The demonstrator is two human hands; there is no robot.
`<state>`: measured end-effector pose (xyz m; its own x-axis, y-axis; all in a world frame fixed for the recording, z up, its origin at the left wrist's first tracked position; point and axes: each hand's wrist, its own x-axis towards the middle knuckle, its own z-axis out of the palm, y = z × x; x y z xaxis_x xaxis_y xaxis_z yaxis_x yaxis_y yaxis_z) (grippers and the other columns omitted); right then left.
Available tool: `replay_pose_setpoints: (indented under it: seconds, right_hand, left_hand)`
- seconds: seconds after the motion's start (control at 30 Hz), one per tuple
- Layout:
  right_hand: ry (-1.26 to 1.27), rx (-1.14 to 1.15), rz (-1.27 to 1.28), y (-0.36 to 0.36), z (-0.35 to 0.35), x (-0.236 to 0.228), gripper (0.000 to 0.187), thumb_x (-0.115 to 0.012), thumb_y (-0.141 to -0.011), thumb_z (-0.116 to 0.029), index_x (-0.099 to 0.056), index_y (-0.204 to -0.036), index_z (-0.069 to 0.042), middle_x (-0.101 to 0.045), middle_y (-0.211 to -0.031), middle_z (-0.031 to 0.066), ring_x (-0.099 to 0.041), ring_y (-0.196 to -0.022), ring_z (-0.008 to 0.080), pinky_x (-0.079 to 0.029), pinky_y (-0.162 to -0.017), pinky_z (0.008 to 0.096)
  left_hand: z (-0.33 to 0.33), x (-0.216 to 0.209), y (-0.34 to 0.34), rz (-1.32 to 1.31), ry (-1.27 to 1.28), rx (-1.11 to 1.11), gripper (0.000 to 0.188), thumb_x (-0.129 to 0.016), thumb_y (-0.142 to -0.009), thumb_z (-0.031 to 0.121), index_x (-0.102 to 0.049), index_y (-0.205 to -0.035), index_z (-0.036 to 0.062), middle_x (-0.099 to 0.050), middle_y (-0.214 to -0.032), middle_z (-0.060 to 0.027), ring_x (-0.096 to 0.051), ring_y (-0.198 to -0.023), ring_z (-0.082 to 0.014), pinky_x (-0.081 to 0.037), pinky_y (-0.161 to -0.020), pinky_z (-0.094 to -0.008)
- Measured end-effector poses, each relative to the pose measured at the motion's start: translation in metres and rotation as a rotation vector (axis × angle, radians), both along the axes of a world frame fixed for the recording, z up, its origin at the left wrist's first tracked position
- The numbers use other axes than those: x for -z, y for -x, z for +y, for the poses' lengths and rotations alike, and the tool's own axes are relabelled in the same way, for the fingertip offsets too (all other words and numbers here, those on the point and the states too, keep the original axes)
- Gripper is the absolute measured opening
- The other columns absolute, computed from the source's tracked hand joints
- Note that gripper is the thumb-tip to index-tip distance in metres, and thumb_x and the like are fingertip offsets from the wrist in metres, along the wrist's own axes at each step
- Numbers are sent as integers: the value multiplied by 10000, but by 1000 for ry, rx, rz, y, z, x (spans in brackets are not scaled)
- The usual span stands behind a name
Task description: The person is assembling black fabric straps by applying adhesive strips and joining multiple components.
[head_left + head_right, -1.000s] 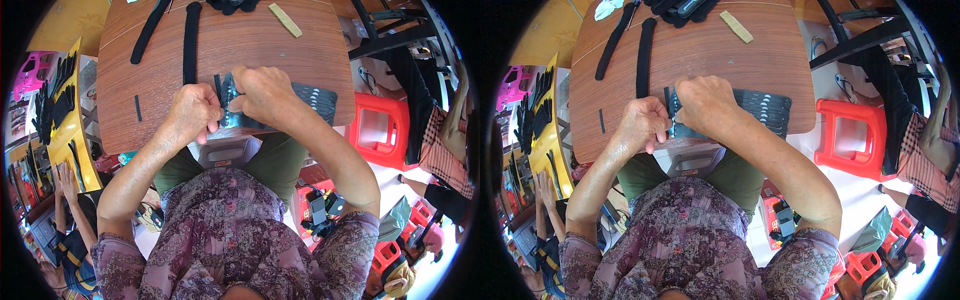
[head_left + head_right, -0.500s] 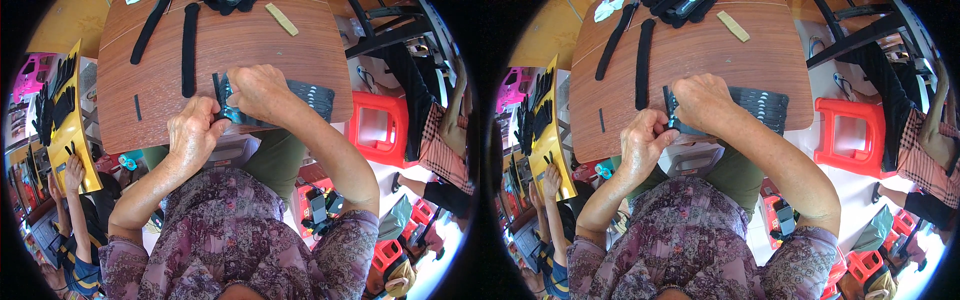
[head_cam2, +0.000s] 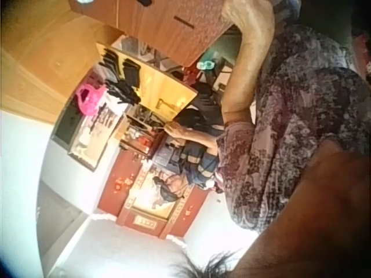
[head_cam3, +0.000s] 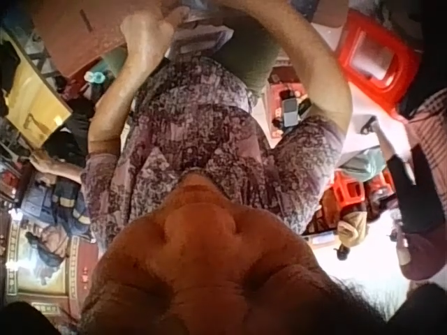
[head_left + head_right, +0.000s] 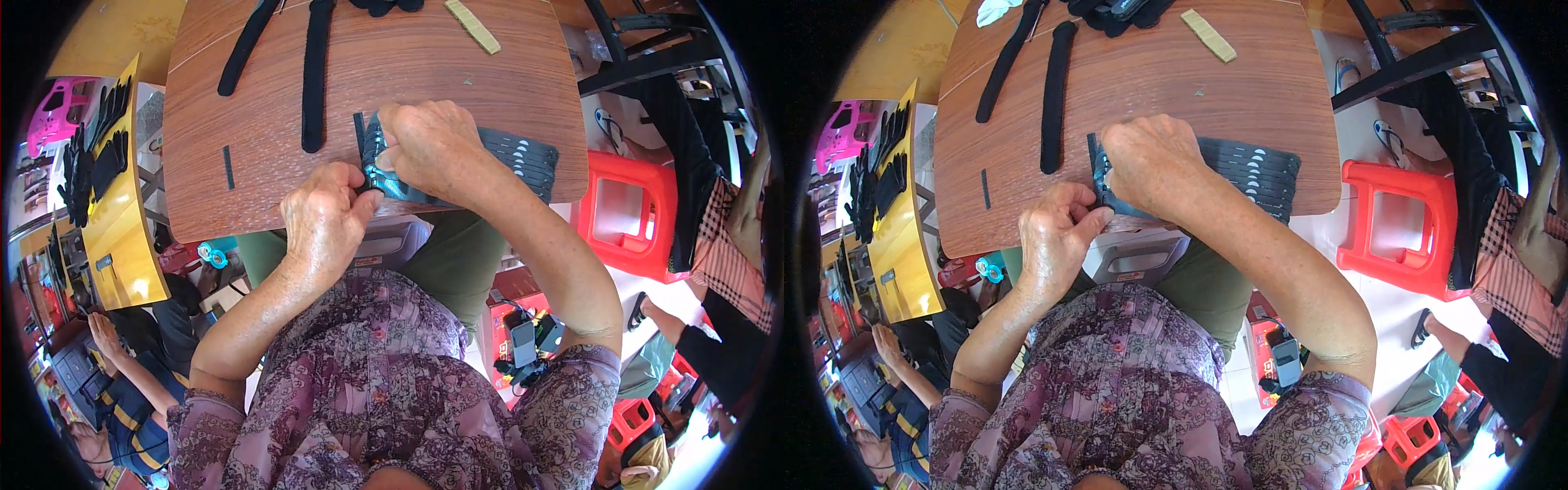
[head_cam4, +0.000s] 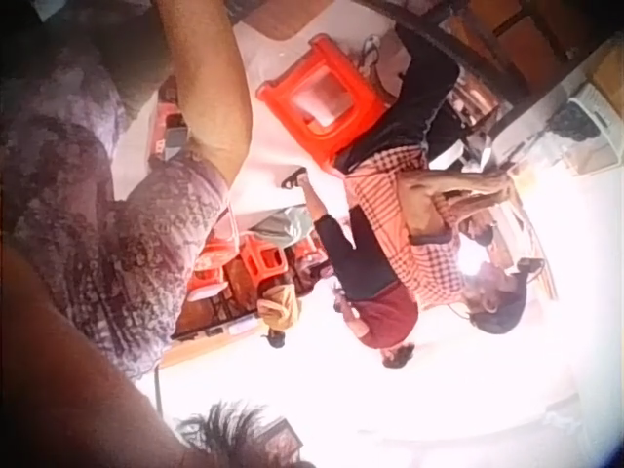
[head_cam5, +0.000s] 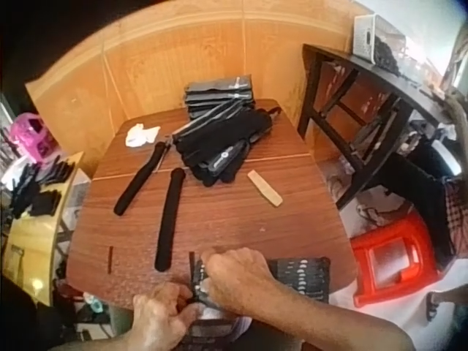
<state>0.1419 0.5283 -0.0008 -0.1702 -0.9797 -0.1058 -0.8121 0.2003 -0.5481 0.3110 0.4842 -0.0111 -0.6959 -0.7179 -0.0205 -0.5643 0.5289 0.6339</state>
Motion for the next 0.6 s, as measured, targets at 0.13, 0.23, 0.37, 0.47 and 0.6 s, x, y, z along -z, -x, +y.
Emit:
replay_pose_setpoints:
  seconds: [0.13, 0.23, 0.37, 0.47, 0.6]
  right_hand:
    - [9, 10, 6, 1, -1, 8, 214, -702, -688, -170, -601, -793, -13, -628, -703, 227, -627, -741, 415, -475, -659, 501]
    - [-33, 8, 23, 0, -3, 7, 202, -699, -684, -161, -607, -785, -13, -629, -710, 231, -630, -743, 414, -482, -657, 495]
    - [-11, -2, 15, 1, -4, 10, 187, -696, -683, -152, -612, -777, -13, -631, -715, 232, -631, -748, 412, -487, -657, 493]
    - [-11, -10, 17, 1, -3, 10, 169, -691, -685, -138, -618, -775, -15, -631, -720, 232, -630, -751, 414, -487, -660, 493]
    - [15, 8, 19, 1, -2, 10, 153, -671, -690, -127, -620, -781, -15, -633, -727, 231, -628, -756, 417, -486, -664, 495]
  left_hand:
    - [-8, -9, 8, -96, -216, -92, 180, -744, -675, 106, -605, -742, 13, -606, -624, -136, -615, -589, -296, -467, -557, -397]
    - [-9, -9, 11, -117, -230, -74, 167, -737, -676, 111, -606, -712, 12, -605, -599, -137, -612, -566, -281, -463, -552, -392]
    - [-8, -10, 8, -129, -277, -107, 161, -724, -685, 118, -607, -719, 11, -608, -608, -135, -608, -562, -265, -462, -552, -388]
    - [-6, -5, 5, -65, -258, -132, 163, -725, -682, 118, -607, -717, 11, -606, -604, -132, -604, -557, -258, -458, -547, -381]
    - [-5, -2, 6, -56, -289, -152, 157, -718, -687, 109, -600, -719, 11, -603, -614, -129, -604, -567, -256, -460, -538, -376]
